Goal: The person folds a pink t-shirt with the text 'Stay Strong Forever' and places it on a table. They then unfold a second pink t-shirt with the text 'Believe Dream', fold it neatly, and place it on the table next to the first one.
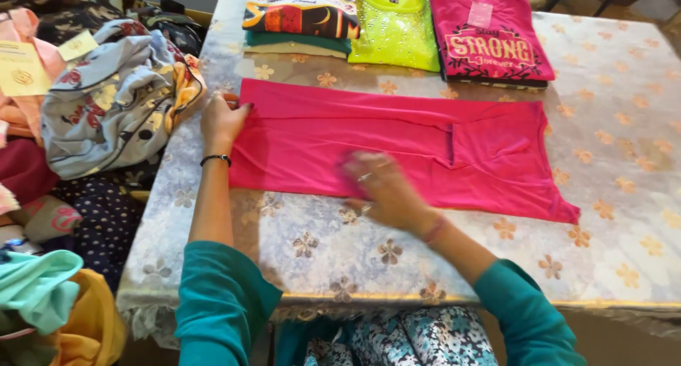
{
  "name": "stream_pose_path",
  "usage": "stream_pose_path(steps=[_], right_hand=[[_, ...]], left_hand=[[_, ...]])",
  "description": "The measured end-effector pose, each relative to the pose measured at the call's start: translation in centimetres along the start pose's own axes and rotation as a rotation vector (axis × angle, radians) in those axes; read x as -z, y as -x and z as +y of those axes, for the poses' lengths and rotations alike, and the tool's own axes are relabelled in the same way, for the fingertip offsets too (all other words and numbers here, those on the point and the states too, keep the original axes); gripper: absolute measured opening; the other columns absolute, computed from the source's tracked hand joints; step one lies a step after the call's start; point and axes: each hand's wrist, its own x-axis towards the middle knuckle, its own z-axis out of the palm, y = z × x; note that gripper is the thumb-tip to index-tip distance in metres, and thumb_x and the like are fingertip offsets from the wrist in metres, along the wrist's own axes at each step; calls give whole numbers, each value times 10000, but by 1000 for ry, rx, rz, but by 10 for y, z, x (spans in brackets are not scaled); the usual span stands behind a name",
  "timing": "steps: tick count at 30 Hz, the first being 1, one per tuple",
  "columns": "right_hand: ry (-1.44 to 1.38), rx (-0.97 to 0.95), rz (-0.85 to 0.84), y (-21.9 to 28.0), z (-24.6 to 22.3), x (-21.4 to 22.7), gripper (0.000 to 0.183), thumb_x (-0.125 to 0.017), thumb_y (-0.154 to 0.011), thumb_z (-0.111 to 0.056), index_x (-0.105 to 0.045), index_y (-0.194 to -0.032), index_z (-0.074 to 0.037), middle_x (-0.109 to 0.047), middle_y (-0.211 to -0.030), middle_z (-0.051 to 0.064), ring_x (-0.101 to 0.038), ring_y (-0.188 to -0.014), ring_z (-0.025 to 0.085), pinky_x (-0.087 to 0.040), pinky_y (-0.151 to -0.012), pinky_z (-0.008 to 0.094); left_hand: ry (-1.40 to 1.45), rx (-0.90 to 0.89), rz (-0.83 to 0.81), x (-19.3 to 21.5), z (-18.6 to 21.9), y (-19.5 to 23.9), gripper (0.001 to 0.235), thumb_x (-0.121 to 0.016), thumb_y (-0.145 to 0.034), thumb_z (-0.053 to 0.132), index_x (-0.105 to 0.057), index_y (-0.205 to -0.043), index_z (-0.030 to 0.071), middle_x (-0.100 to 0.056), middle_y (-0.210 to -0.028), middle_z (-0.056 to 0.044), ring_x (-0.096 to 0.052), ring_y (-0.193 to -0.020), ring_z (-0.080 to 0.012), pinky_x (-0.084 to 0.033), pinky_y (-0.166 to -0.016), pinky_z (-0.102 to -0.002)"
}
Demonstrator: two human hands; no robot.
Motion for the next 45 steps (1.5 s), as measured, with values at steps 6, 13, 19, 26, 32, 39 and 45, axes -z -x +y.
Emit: stream_pose_path(steps=[6, 13, 19, 26, 32, 39, 45], right_hand=[[-38, 125, 43, -86, -71, -62, 602, -603, -975, -458, -575, -1369, -3, -580, -1345, 199, -548, -1237, 357, -423, -1044, 493], [85, 181, 153, -138, -111, -90, 396, -666, -846, -359, -689, -1056, -24, -645, -1027, 118, -615, -1002, 276, -500, -767, 423], [83, 210, 175, -144, -134, -137, 111, -643, -900, -177, -643, -937, -73, -627, -917, 77, -644, -899, 263, -520, -674, 376], [-638, -81, 362, -120, -84, -25, 197, -667, -852, -73, -590, -1033, -63, -631, -869, 102, -702, -836, 282, -562, -715, 394], [-826, -319, 499, -27, 19, 56, 390, -696, -799, 21, -510, -1123, -92, -573, -971, 35, -607, -837, 106, -542, -708, 292], [-963, -597, 545, 116, 106, 103, 444, -613, -874, 59, -426, -1235, -120, -488, -956, -29, -463, -808, 47, -415, -682, 220], [-827, -900, 609, 213, 153, 101, 448, -595, -837, 84, -427, -1205, -108, -539, -878, -12, -509, -757, 52, -423, -647, 208]], left_hand=[[15, -56, -50, 11, -4, -8, 525, -832, -830, 544, -795, -954, 36, -745, -900, -220, -734, -884, -370, -564, -811, -449], [-88, -42, -135, 1, -21, -36, 554, -871, -746, 618, -802, -813, 72, -721, -733, -203, -728, -712, -350, -565, -692, -442], [251, 136, -498, 17, -14, -32, 388, -834, -826, 430, -684, -725, 87, -591, -631, -41, -545, -523, -153, -411, -494, -356], [935, 339, -655, 44, 63, -27, 106, -712, -886, 246, -672, -862, 151, -647, -725, 43, -579, -574, -92, -431, -513, -256], [1153, 177, -649, -34, 203, -7, 85, -670, -945, 229, -632, -914, 160, -643, -772, 29, -593, -572, -89, -401, -476, -247], [755, -213, -649, -187, 388, 83, 262, -646, -874, 320, -605, -865, 61, -614, -630, -33, -592, -452, -136, -451, -395, -299], [654, -321, -755, -272, 465, 157, 254, -651, -836, 249, -587, -756, 17, -667, -571, -93, -677, -460, -173, -548, -420, -349]])
